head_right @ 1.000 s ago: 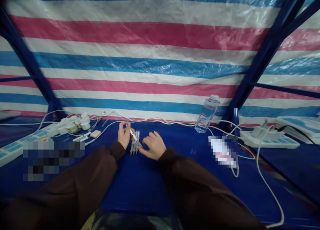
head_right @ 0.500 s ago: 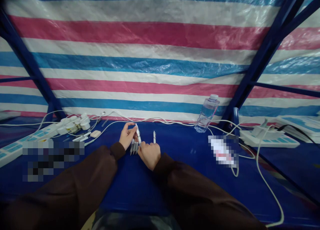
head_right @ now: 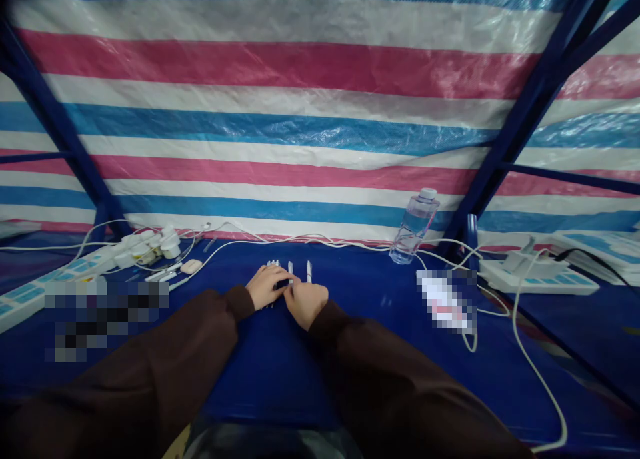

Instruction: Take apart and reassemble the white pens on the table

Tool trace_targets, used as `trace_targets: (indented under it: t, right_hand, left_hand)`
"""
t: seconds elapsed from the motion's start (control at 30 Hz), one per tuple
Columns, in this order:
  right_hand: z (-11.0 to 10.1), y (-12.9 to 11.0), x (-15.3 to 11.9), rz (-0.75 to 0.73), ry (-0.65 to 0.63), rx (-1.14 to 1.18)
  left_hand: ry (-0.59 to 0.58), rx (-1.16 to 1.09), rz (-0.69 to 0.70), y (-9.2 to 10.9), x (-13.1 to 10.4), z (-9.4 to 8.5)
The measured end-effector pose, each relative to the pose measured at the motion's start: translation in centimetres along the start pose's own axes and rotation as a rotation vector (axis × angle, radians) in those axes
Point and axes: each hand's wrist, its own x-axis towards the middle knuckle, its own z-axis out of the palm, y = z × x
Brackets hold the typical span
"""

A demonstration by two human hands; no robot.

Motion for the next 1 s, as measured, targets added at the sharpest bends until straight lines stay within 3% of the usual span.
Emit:
trace_targets:
  t: [0.2,0.4,0.67,1.0]
  right_hand:
    - [-0.3,0.8,0.7,0.088,0.042,0.004]
    - [-0.1,1.8,1.4,0.154,-0.132,0.031]
    - [1.3,2.3,1.8,0.091,-0.107,0.160]
    - [0.7,2.1,1.8,0.088,-0.112,0.253]
  left_hand:
    - [-0.019,0.043,0.018,-0.2,-0.1,0.1]
    - [-0.026,0.061,0.012,0.1,-0.2,0.4]
    - [-0.089,-0.023,-0.003,0.4,-0.2,0.5]
    - [-0.035,-0.087,-0.053,-0.3,0.2,1.0]
